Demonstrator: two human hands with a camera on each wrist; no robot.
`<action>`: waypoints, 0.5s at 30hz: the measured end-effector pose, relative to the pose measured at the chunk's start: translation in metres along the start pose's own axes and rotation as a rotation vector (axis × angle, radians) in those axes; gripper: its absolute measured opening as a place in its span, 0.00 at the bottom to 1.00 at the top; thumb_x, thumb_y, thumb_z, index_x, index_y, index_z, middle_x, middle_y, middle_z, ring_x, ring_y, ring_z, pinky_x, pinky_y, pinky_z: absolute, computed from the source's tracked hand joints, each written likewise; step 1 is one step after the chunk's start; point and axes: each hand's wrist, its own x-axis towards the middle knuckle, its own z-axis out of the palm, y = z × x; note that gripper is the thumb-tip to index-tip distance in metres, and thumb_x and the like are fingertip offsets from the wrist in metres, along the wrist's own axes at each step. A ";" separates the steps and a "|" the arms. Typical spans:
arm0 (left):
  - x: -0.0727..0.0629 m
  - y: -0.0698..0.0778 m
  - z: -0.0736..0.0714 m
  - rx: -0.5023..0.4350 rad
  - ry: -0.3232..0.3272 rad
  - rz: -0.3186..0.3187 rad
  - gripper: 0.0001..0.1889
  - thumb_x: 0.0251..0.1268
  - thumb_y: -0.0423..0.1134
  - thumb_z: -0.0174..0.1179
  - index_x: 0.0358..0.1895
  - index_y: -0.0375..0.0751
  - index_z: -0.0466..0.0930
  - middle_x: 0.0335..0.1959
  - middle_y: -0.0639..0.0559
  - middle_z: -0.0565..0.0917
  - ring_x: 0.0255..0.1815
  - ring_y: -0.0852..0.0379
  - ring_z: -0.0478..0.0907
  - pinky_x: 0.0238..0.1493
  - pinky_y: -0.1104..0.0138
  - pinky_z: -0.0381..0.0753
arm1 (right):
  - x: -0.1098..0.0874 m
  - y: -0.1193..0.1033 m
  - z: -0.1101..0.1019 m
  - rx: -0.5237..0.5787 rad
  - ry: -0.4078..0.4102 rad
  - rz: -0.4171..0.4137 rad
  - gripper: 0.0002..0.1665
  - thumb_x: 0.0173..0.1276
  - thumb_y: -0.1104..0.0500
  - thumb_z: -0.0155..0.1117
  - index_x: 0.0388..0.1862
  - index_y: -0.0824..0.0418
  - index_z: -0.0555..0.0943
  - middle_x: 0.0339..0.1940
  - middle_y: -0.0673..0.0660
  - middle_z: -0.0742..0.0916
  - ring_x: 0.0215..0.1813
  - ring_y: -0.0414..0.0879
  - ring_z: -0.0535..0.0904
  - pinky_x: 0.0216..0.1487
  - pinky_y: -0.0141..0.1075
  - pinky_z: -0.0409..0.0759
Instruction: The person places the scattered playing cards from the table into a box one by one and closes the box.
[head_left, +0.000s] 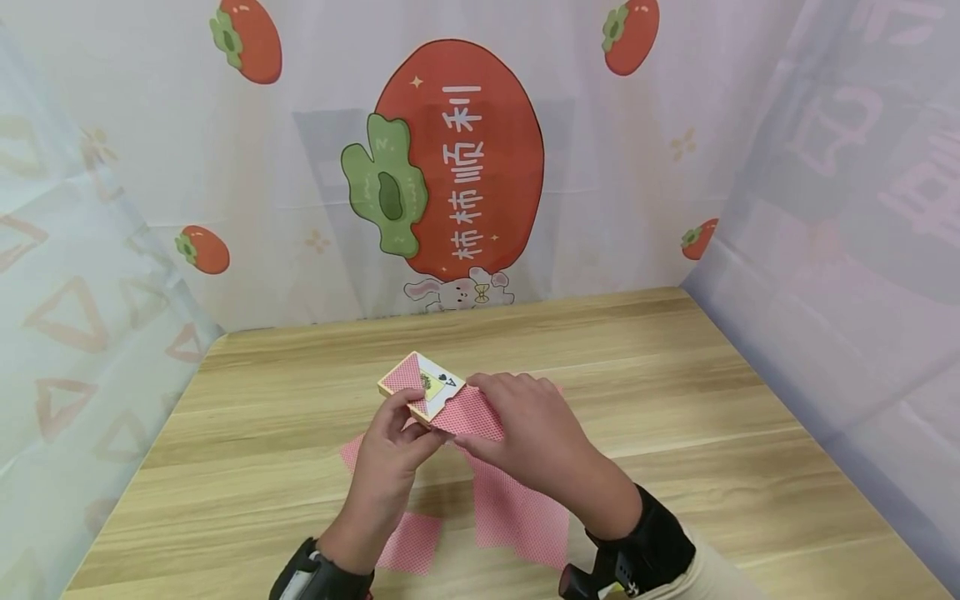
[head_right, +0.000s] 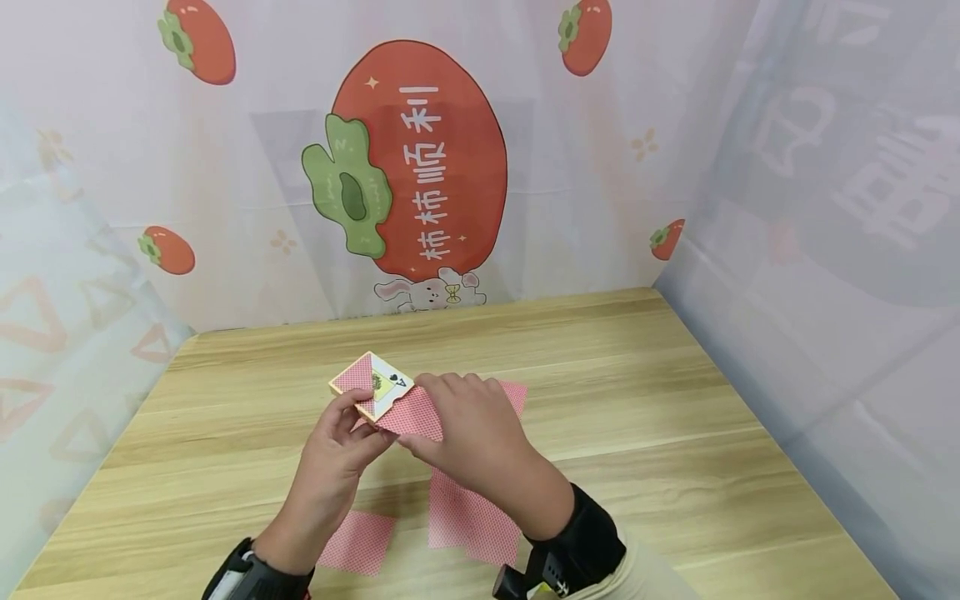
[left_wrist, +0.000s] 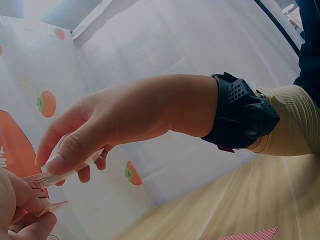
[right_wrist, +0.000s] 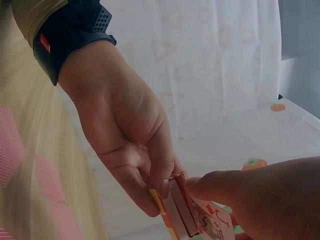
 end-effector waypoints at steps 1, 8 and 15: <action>0.000 0.000 0.000 -0.001 0.003 0.001 0.29 0.61 0.19 0.64 0.64 0.39 0.66 0.60 0.43 0.72 0.55 0.51 0.79 0.52 0.67 0.82 | 0.000 -0.001 0.000 -0.004 0.004 0.003 0.39 0.58 0.35 0.75 0.65 0.50 0.76 0.56 0.48 0.86 0.58 0.48 0.81 0.56 0.49 0.77; -0.001 -0.003 0.003 -0.008 0.019 0.012 0.29 0.61 0.20 0.65 0.64 0.38 0.66 0.57 0.44 0.73 0.52 0.52 0.79 0.51 0.67 0.83 | -0.001 -0.007 0.003 -0.010 0.055 0.042 0.36 0.59 0.36 0.75 0.61 0.51 0.79 0.52 0.49 0.88 0.53 0.49 0.83 0.55 0.49 0.78; -0.003 -0.003 0.006 0.001 0.012 0.004 0.28 0.62 0.19 0.62 0.64 0.37 0.65 0.57 0.43 0.72 0.51 0.53 0.78 0.50 0.67 0.83 | 0.000 -0.011 0.008 0.039 0.055 0.011 0.35 0.59 0.38 0.76 0.60 0.53 0.79 0.52 0.49 0.88 0.49 0.46 0.83 0.53 0.44 0.80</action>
